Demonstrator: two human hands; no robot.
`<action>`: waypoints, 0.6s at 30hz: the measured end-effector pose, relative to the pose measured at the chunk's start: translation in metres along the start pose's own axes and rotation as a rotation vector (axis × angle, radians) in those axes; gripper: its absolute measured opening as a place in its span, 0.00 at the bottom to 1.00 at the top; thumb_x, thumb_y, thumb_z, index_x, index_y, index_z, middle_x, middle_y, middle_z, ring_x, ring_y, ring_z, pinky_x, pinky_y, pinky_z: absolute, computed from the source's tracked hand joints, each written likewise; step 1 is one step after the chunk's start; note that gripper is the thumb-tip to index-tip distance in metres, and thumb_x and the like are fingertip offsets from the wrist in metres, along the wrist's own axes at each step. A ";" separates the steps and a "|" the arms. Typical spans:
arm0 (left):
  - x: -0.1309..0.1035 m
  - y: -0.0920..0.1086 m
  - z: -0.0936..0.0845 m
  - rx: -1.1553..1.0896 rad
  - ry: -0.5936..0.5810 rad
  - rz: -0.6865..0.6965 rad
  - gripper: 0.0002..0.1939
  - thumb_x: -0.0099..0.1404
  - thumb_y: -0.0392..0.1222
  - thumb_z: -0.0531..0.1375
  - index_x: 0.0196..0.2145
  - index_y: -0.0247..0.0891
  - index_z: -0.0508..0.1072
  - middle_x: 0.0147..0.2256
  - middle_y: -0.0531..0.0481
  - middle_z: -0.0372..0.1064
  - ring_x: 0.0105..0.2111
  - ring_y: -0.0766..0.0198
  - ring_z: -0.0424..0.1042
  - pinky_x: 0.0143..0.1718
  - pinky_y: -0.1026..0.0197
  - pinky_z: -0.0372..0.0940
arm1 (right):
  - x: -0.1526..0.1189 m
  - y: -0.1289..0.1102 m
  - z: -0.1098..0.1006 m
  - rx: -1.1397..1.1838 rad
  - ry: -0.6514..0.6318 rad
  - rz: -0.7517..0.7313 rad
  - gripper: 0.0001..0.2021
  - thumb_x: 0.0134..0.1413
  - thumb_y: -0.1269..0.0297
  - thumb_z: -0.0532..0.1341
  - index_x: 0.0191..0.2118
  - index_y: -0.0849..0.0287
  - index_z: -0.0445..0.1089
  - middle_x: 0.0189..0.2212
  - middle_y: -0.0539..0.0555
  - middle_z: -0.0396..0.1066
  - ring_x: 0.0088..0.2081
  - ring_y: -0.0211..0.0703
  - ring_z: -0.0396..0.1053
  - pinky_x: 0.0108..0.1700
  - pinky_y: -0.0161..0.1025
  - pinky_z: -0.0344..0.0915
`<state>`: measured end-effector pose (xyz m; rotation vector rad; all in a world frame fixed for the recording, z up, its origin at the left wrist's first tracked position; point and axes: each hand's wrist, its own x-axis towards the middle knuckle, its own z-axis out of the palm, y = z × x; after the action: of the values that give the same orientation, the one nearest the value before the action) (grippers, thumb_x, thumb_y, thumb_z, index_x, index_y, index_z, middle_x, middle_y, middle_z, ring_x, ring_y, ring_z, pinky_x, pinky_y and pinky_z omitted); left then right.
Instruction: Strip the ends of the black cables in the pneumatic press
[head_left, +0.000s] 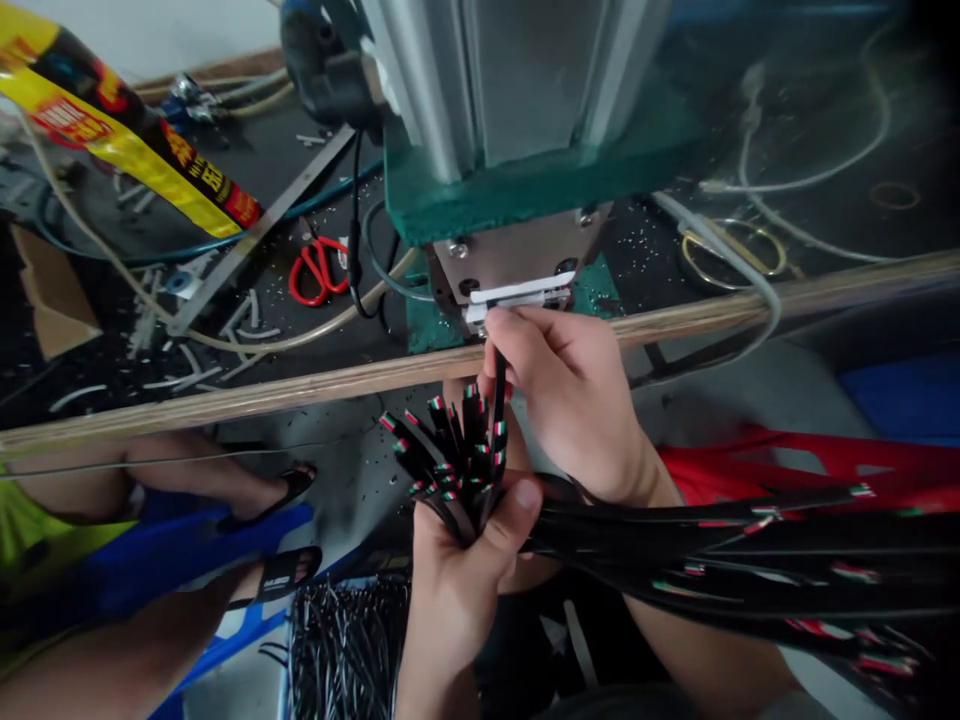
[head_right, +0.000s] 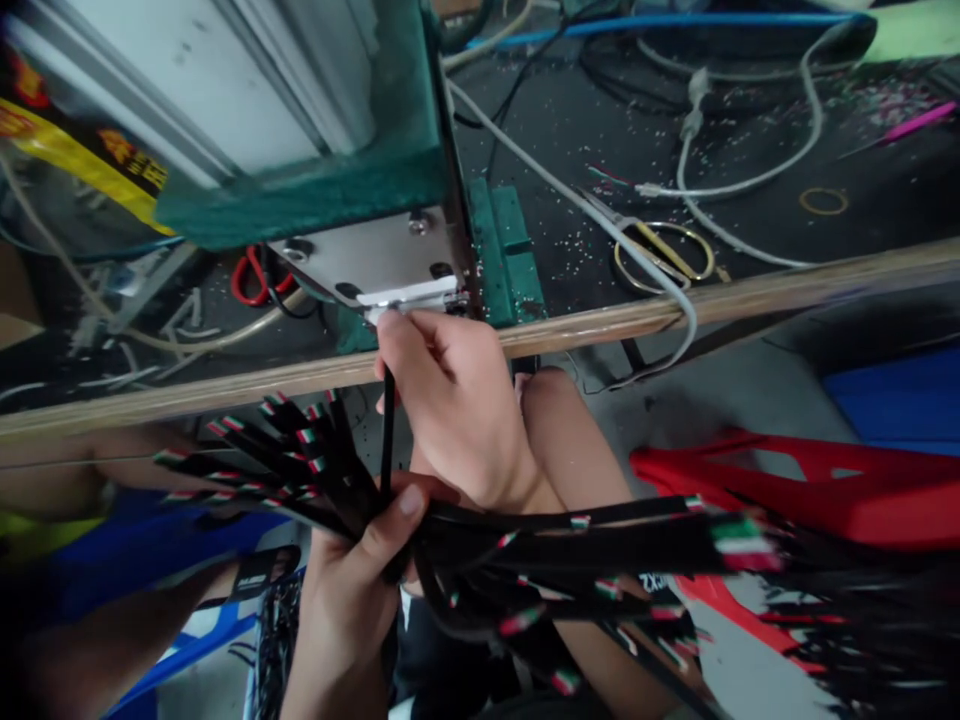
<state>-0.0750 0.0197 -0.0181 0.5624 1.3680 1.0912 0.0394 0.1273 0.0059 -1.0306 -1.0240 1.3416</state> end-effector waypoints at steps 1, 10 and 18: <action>0.000 0.001 0.000 0.003 0.000 -0.003 0.20 0.58 0.61 0.83 0.35 0.41 0.92 0.23 0.50 0.78 0.27 0.60 0.76 0.39 0.59 0.76 | 0.000 0.000 0.000 0.001 0.009 -0.004 0.23 0.77 0.65 0.60 0.24 0.56 0.71 0.21 0.47 0.70 0.26 0.37 0.68 0.31 0.36 0.64; 0.004 0.000 -0.009 0.008 -0.107 -0.025 0.21 0.60 0.62 0.82 0.36 0.42 0.92 0.29 0.46 0.86 0.22 0.65 0.74 0.25 0.66 0.68 | 0.002 -0.003 0.003 0.015 0.034 0.000 0.24 0.76 0.68 0.61 0.22 0.57 0.70 0.20 0.47 0.68 0.25 0.35 0.67 0.30 0.35 0.65; 0.004 0.004 -0.006 0.019 -0.099 0.031 0.21 0.62 0.62 0.81 0.33 0.41 0.91 0.27 0.47 0.83 0.27 0.61 0.80 0.33 0.64 0.74 | 0.003 -0.007 0.005 -0.009 0.037 0.005 0.25 0.76 0.72 0.60 0.21 0.57 0.68 0.19 0.46 0.66 0.25 0.36 0.66 0.31 0.36 0.65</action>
<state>-0.0824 0.0235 -0.0183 0.6448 1.2882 1.0621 0.0359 0.1305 0.0142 -1.0621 -1.0009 1.3185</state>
